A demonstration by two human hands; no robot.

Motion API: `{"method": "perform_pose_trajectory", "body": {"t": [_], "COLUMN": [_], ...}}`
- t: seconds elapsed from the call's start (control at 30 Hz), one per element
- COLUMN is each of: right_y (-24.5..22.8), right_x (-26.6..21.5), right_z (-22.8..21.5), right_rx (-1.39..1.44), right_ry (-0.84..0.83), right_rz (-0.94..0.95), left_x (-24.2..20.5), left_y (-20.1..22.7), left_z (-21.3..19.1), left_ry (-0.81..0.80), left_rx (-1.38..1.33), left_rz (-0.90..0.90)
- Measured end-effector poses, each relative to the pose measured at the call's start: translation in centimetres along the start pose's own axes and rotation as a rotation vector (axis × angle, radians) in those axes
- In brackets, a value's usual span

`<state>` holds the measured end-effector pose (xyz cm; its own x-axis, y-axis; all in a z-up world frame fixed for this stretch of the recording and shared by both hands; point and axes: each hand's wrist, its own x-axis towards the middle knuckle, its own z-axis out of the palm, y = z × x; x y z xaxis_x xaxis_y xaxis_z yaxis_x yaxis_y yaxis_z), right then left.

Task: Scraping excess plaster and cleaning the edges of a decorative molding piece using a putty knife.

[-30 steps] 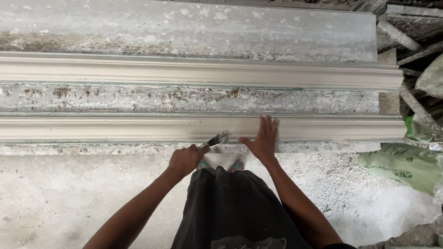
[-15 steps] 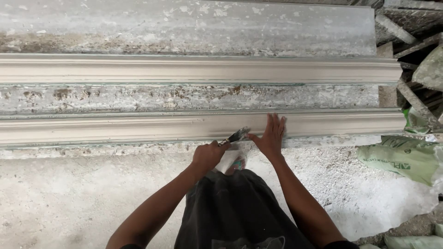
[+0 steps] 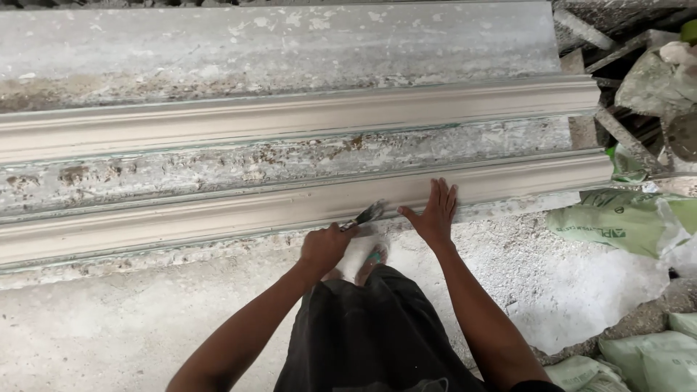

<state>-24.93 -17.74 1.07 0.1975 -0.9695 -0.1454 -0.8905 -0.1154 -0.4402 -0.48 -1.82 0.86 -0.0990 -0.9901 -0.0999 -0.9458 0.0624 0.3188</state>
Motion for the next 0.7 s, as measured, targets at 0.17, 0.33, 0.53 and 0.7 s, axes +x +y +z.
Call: {"method": "perform_pose_trajectory", "body": {"t": [0.17, 0.33, 0.53, 0.7], "right_y": [0.6, 1.4, 4.3, 8.2], "right_x": [0.4, 1.3, 3.0, 4.8], "right_z": [-0.4, -1.5, -2.7, -2.9], "right_rx": [0.010, 0.005, 0.002, -0.061], "right_ry": [-0.013, -0.059, -0.047, -0.007], "right_rz": [0.004, 0.008, -0.132, -0.243], "left_x": [1.1, 2.6, 2.8, 6.0], "left_y": [1.5, 3.8, 4.7, 8.4], "left_z": [0.1, -0.2, 0.9, 2.3], "left_ry": [-0.023, 0.001, 0.001, -0.005], "left_rx": [-0.003, -0.021, 0.053, 0.059], "left_rz": [-0.007, -0.025, -0.076, -0.044]}}
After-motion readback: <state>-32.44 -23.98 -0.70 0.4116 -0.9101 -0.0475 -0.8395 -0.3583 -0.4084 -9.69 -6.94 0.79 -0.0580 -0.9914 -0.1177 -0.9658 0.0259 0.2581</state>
